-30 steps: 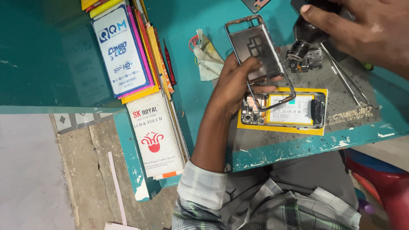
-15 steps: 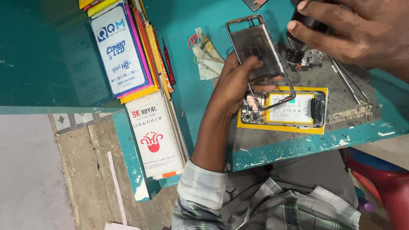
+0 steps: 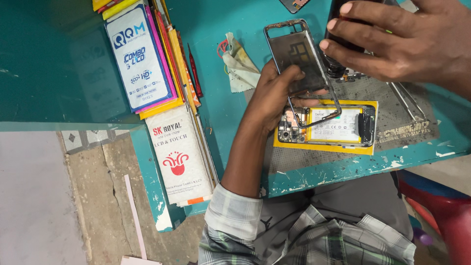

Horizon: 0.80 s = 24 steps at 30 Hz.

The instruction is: The person cleans the edges of a disassembled smartphone, then installs a new screen assembly and battery. They connect the ribbon cable, place the battery, and secure the back cover with a screwdriver.

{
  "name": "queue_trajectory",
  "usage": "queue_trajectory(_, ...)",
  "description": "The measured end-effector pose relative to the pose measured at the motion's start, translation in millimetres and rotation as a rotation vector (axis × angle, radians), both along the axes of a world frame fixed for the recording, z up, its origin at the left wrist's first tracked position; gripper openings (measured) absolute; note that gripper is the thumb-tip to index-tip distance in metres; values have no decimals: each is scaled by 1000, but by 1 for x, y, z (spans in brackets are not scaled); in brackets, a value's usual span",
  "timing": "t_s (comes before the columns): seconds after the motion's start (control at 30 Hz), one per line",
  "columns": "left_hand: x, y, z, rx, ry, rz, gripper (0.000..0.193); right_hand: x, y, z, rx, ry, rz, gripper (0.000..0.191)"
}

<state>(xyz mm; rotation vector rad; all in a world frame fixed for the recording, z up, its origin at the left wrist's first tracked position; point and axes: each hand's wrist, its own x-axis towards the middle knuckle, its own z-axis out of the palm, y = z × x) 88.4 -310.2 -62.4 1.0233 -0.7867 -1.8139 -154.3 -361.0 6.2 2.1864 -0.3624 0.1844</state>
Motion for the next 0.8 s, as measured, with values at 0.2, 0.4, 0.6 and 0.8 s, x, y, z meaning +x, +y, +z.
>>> queue_trajectory(0.2,1,0,1,-9,-10,-16,41,4,-9,-2,-48,-26,56,43)
queue_trajectory(0.4,-2,1,4,51,7,9,42,8,-17,-4,-68,-27,75,40)
queue_trajectory(0.6,-2,1,1,44,-38,8,47,15,-34,-8,-26,17,150,48)
queue_trajectory(0.8,-3,1,-7,64,-33,47,54,19,-41,-10,-60,19,128,49)
